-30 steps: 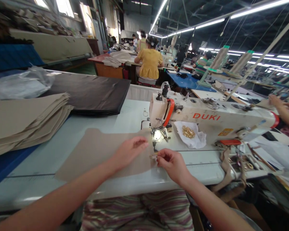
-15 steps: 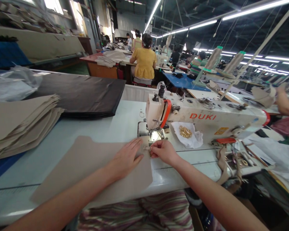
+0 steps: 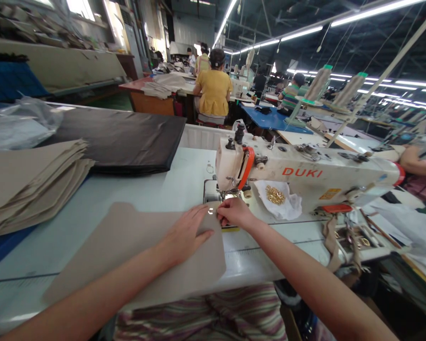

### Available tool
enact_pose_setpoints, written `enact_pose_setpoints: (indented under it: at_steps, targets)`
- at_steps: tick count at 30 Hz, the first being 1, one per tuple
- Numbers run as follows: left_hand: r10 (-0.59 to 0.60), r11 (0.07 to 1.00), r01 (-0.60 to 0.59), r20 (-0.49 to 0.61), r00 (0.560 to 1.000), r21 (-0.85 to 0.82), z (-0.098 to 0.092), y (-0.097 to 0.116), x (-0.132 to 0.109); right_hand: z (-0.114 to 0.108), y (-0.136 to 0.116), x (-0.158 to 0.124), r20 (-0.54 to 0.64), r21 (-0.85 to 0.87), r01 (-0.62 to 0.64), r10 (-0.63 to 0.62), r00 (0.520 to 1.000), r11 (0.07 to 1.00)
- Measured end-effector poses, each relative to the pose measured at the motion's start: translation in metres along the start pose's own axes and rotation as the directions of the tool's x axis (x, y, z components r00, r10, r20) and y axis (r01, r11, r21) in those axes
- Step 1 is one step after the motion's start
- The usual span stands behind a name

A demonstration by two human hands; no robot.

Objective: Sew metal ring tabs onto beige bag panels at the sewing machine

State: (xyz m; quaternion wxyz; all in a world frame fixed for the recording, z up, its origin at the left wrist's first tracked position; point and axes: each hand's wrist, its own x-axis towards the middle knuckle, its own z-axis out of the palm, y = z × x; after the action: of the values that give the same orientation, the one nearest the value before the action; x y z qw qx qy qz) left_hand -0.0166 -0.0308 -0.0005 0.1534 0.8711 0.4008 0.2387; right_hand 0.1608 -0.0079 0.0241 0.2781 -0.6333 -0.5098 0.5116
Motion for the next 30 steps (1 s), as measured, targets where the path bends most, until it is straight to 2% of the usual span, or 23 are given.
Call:
enact_pose_setpoints:
  at_steps: [4, 10, 21, 30]
  targets:
    - [0.054, 0.998, -0.052, -0.073, 0.996, 0.033, 0.000, 0.002, 0.014, -0.001, 0.002, 0.004, 0.017, -0.039, 0.014, -0.013, 1.000, 0.999]
    - [0.143, 0.981, -0.132, -0.073, 0.987, 0.145, 0.004, 0.004, 0.031, -0.002, 0.002, 0.004, 0.020, -0.075, 0.018, -0.016, 1.000, 0.997]
    - [0.161, 0.980, -0.139, -0.153, 0.975, 0.143, 0.010, 0.003, 0.034, -0.002, 0.001, 0.005, 0.036, -0.095, 0.003, 0.001, 0.999, 0.995]
    - [0.177, 0.974, -0.152, -0.148, 0.973, 0.165, 0.012, 0.001, 0.034, -0.003, -0.001, 0.005, 0.040, -0.112, -0.022, 0.027, 0.999, 0.994]
